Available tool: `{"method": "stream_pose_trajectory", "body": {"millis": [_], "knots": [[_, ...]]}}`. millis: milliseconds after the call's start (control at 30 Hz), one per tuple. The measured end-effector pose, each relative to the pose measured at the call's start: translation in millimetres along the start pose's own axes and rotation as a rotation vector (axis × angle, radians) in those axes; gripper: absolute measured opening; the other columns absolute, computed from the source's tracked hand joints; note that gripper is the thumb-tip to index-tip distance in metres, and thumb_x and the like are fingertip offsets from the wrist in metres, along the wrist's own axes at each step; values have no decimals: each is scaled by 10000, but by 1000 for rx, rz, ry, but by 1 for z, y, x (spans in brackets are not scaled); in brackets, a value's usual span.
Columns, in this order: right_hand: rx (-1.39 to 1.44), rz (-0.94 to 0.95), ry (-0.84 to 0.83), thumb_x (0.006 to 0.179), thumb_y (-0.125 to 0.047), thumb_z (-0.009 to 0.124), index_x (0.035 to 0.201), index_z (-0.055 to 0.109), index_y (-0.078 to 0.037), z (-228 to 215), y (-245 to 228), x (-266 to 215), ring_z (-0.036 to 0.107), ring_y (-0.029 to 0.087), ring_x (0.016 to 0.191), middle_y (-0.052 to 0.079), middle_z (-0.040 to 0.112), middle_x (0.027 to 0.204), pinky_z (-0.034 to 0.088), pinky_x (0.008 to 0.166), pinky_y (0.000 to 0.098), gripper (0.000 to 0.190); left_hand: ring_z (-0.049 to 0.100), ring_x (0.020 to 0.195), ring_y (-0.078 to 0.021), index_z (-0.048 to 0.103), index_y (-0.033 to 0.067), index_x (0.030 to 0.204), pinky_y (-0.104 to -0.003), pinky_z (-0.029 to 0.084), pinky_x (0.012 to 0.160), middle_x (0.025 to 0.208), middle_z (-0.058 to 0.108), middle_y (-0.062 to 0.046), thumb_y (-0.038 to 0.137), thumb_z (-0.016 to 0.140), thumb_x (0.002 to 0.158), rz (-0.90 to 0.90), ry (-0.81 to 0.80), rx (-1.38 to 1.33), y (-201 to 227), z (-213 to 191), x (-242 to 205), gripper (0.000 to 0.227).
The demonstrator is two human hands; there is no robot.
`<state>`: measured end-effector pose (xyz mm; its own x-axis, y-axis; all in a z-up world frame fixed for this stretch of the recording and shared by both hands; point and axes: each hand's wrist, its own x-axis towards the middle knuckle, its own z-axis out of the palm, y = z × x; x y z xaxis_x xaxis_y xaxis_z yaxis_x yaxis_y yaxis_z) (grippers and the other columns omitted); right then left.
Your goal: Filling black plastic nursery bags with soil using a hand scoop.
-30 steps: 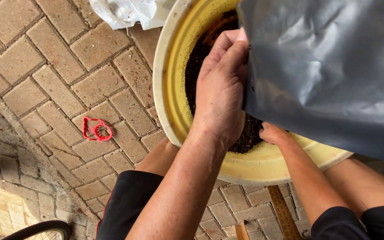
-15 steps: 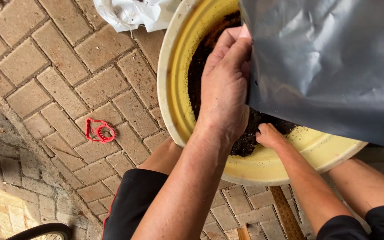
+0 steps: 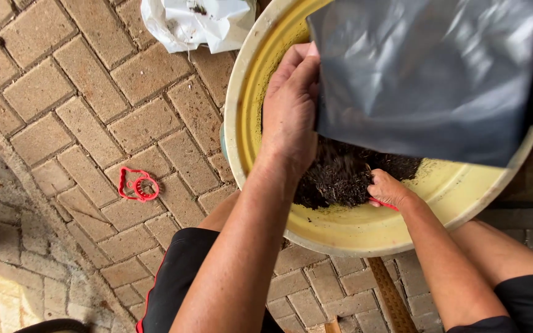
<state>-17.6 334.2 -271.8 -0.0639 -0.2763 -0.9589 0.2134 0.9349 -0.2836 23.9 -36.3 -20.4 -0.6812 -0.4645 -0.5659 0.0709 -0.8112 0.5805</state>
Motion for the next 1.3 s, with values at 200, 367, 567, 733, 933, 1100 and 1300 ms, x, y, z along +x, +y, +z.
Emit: {"method": "stream_pose_trajectory", "body": {"millis": [200, 367, 567, 733, 933, 1100, 1300], "knots": [[335, -39, 138, 819, -4, 637, 1394, 332, 51, -20, -13, -47, 518, 217, 565, 244, 652, 871, 532, 612, 394, 654, 523, 643, -83, 644, 119, 999, -256, 513, 578, 798, 597, 16, 227, 545, 1058, 17, 3, 257, 13, -41, 9, 158], [44, -2, 292, 866, -70, 750, 1627, 173, 16, -39, 39, -67, 462, 284, 1260, 355, 363, 1519, 344, 1145, 506, 959, 483, 640, -82, 613, 109, 959, -259, 457, 572, 795, 578, 23, 243, 568, 1079, 171, -18, 432, 26, -74, 20, 185], [257, -109, 201, 841, -141, 697, 1282, 569, -4, -59, 0, -184, 594, 216, 723, 160, 668, 884, 490, 674, 357, 479, 522, 718, -64, 597, 91, 955, -228, 480, 677, 838, 610, 37, 213, 562, 1063, 261, -9, 527, 30, -78, 20, 167], [281, -193, 140, 818, -133, 637, 1059, 647, 26, -66, -91, -296, 525, 175, 479, 109, 642, 652, 468, 452, 339, 289, 518, 707, -73, 582, 94, 961, -233, 474, 664, 817, 597, 20, 205, 562, 1065, 249, -23, 557, 17, -72, 22, 153], [130, -400, 126, 822, -155, 562, 964, 710, 50, -90, -124, -326, 560, 133, 533, 64, 673, 661, 526, 537, 297, 290, 550, 657, -106, 555, 126, 907, -267, 521, 619, 767, 617, -4, 254, 549, 1032, 108, -44, 624, 8, -44, 14, 179], [-8, -464, 157, 837, -135, 517, 961, 707, 26, -93, -139, -310, 631, 125, 651, 48, 720, 721, 578, 640, 289, 279, 538, 675, -101, 569, 118, 909, -274, 515, 658, 780, 616, 1, 257, 563, 1048, 105, -125, 657, -10, -34, 5, 197], [-77, -417, 302, 825, 20, 410, 995, 711, 16, -72, -177, -315, 636, 122, 691, 52, 717, 768, 571, 695, 299, 345, 551, 705, -93, 573, 108, 923, -295, 536, 700, 801, 616, 4, 257, 541, 1070, 19, -275, 551, -24, -29, -3, 213]]}}
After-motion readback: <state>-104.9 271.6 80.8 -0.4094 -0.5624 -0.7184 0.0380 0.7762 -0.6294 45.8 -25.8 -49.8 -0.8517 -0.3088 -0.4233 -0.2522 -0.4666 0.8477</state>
